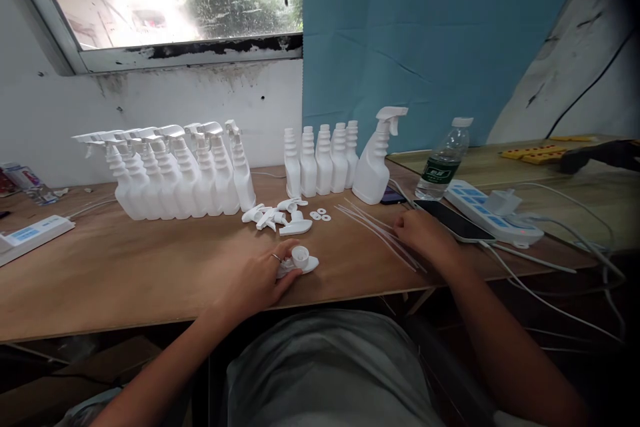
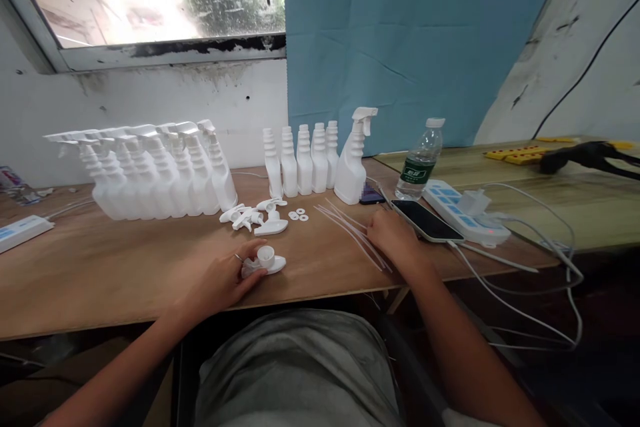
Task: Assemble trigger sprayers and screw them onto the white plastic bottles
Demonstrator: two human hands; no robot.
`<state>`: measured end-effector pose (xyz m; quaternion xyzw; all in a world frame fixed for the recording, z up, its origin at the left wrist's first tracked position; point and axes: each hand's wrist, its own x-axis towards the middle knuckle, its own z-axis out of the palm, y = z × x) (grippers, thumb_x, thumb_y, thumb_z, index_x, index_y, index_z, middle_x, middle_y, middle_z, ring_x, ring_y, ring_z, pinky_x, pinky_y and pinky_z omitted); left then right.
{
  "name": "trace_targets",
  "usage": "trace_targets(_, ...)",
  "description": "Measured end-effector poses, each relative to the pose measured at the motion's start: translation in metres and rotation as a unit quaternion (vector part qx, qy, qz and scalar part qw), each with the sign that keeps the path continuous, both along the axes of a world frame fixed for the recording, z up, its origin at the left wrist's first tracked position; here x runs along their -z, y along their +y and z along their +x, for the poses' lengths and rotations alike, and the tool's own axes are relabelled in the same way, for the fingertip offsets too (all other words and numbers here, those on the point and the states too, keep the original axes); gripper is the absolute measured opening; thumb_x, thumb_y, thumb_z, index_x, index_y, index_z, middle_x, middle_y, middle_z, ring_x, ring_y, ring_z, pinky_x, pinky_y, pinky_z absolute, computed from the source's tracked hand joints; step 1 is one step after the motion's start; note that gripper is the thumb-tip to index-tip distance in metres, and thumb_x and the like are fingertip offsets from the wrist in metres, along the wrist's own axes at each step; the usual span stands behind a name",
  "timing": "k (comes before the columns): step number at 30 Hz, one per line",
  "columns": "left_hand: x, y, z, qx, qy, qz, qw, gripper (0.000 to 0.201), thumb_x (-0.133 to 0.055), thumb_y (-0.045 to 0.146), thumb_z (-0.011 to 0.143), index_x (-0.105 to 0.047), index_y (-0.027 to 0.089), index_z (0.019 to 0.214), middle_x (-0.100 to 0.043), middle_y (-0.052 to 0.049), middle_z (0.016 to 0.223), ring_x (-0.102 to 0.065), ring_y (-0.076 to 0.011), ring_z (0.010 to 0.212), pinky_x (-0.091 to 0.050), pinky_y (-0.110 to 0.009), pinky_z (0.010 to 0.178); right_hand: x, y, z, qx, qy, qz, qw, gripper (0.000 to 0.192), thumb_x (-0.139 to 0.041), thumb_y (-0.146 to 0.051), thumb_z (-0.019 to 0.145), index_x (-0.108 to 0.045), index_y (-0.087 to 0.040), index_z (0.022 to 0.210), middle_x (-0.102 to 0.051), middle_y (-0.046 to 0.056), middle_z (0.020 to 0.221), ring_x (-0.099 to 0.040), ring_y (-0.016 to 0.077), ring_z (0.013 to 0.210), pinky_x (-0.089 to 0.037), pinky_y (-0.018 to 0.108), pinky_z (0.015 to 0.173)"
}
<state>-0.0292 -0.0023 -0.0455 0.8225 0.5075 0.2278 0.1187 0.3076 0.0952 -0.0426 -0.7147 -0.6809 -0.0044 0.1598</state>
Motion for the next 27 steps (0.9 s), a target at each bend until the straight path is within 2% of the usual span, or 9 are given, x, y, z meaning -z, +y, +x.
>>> trace_targets(3,0.001,0.001,0.001,-0.007,-0.003,-0.002,1.0,0.044,-0.049,0.044,0.092,-0.049,0.022,0.13,-0.069,-0.005,0.09,-0.067,-0.0238,0.083,-0.048,-0.031,0.079,-0.014,-0.007,-0.009,0.005,0.073,0.044,0.996,0.012,-0.052,-0.014,0.077,-0.061,-0.013,0.07,-0.067,0.013,0.076,-0.063,0.0238,0.071,-0.042,0.03,0.063)
trace_targets(5,0.002,0.003,0.0,-0.002,-0.005,0.009,1.0,0.043,-0.05,0.044,0.092,-0.052,0.023,0.129,-0.069,-0.005,0.088,-0.067,-0.0233,0.082,-0.048,-0.031,0.081,-0.023,-0.016,-0.021,-0.056,0.197,0.079,0.976,0.011,-0.053,-0.022,0.082,-0.06,-0.015,0.088,-0.068,0.01,0.082,-0.062,0.0183,0.066,-0.047,0.029,0.064)
trace_targets(6,0.003,0.003,0.0,0.001,-0.005,0.014,1.0,0.042,-0.051,0.044,0.092,-0.053,0.024,0.128,-0.069,-0.004,0.087,-0.067,-0.0232,0.083,-0.048,-0.031,0.081,-0.026,-0.022,-0.029,-0.11,0.276,0.086,0.951,0.017,-0.054,-0.027,0.084,-0.057,-0.015,0.096,-0.068,0.008,0.083,-0.061,0.0155,0.062,-0.048,0.028,0.063)
trace_targets(9,0.004,0.003,-0.001,0.004,-0.004,0.017,1.0,0.042,-0.051,0.044,0.092,-0.053,0.023,0.128,-0.069,-0.005,0.086,-0.067,-0.0237,0.085,-0.048,-0.031,0.083,-0.024,-0.035,-0.055,-0.262,0.479,0.064,0.836,0.036,-0.064,-0.039,0.081,-0.056,-0.016,0.107,-0.067,0.006,0.081,-0.061,0.0144,0.062,-0.05,0.027,0.061)
trace_targets(11,0.002,0.003,0.0,0.004,0.002,0.015,1.0,0.043,-0.051,0.044,0.092,-0.053,0.022,0.129,-0.07,-0.006,0.088,-0.067,-0.024,0.086,-0.048,-0.031,0.083,-0.014,-0.037,-0.071,-0.309,0.497,-0.016,0.811,0.037,-0.068,-0.041,0.077,-0.059,-0.014,0.101,-0.067,0.006,0.077,-0.061,0.0141,0.064,-0.048,0.025,0.06)
trace_targets(15,0.0,0.002,0.001,0.003,0.009,0.01,1.0,0.041,-0.052,0.042,0.091,-0.053,0.023,0.128,-0.069,-0.006,0.102,-0.066,-0.0238,0.089,-0.049,-0.031,0.082,0.006,-0.03,-0.089,-0.336,0.456,-0.137,0.813,0.034,-0.068,-0.043,0.077,-0.062,-0.011,0.088,-0.067,0.005,0.073,-0.06,0.0132,0.062,-0.047,0.025,0.057)
trace_targets(19,-0.001,0.001,0.001,0.004,-0.001,0.019,1.0,0.042,-0.053,0.041,0.091,-0.051,0.025,0.13,-0.068,-0.006,0.111,-0.065,-0.0234,0.093,-0.048,-0.031,0.085,-0.001,-0.032,-0.098,-0.367,0.438,-0.092,0.815,0.03,-0.061,-0.043,0.084,-0.062,-0.013,0.086,-0.067,0.005,0.076,-0.063,0.0154,0.07,-0.049,0.027,0.062)
trace_targets(23,-0.002,0.001,0.001,0.005,0.003,0.009,1.0,0.043,-0.053,0.041,0.091,-0.051,0.024,0.13,-0.068,-0.005,0.107,-0.065,-0.0235,0.092,-0.049,-0.031,0.084,-0.022,-0.044,-0.112,-0.407,0.473,-0.022,0.781,0.026,-0.054,-0.042,0.091,-0.054,-0.016,0.087,-0.068,0.006,0.088,-0.065,0.0157,0.073,-0.049,0.027,0.062)
trace_targets(27,-0.002,0.001,0.0,0.017,-0.004,0.007,1.0,0.044,-0.053,0.04,0.092,-0.049,0.026,0.133,-0.068,-0.005,0.11,-0.065,-0.0231,0.094,-0.049,-0.031,0.086,-0.034,-0.05,-0.126,-0.454,0.38,-0.013,0.806,0.02,-0.049,-0.033,0.095,-0.055,-0.017,0.085,-0.065,0.001,0.074,-0.061,0.0135,0.068,-0.047,0.025,0.065)
